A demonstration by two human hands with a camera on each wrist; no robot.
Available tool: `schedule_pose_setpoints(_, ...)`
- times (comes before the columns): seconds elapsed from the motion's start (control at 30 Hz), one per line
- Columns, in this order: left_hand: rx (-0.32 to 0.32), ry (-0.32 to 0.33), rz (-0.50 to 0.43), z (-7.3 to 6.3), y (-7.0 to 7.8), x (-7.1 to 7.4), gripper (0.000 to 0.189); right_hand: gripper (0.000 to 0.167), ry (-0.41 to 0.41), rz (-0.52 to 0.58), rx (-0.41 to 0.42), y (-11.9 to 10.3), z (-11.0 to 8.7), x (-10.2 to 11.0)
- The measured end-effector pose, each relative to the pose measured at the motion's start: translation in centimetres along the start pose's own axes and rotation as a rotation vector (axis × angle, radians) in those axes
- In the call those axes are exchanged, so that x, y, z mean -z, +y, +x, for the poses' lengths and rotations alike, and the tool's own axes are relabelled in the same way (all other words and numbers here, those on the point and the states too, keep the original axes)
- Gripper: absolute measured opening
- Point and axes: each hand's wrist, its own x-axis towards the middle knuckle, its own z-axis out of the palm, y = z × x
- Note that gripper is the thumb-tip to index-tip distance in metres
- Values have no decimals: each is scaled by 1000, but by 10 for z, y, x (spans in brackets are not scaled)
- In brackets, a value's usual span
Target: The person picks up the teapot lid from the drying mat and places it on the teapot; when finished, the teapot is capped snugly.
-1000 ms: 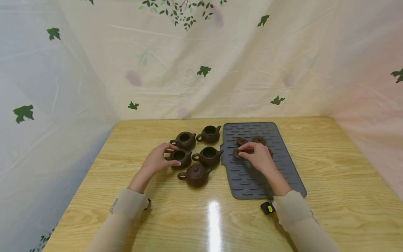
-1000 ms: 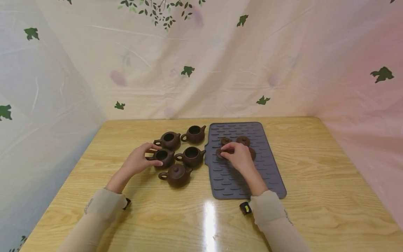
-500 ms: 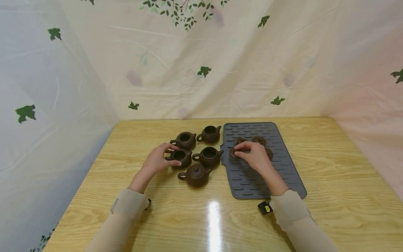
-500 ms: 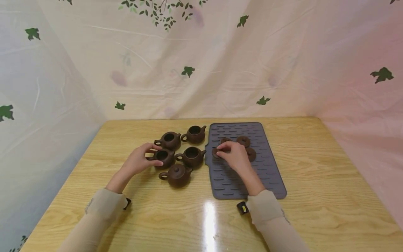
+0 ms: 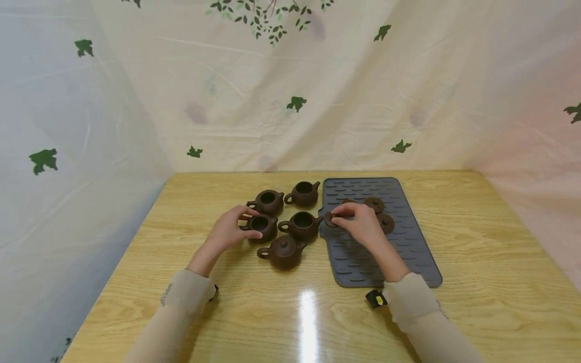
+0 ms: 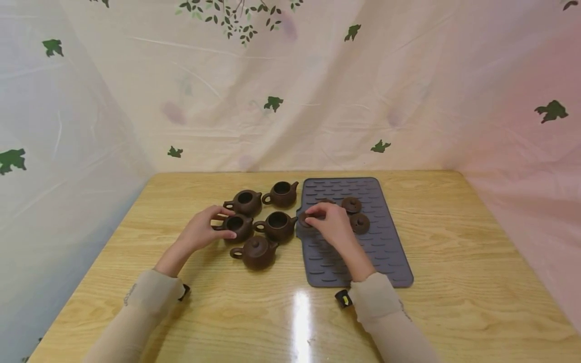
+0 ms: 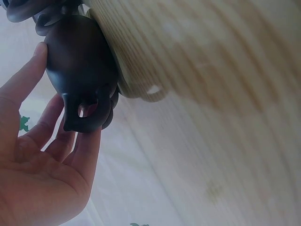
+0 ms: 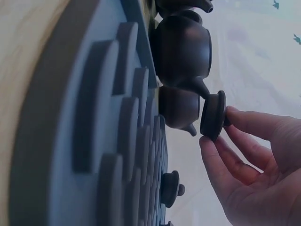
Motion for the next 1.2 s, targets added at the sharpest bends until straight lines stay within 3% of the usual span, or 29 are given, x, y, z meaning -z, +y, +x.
schedule_pose_setpoints(0.6, -14, -28, -2, 5, -4, 11, 54, 21, 27, 6, 5, -30, 8, -7)
schedule_pose_setpoints(1.2, -33, -40, 13, 10, -10, 17, 55, 20, 1, 49, -2, -62, 16, -27)
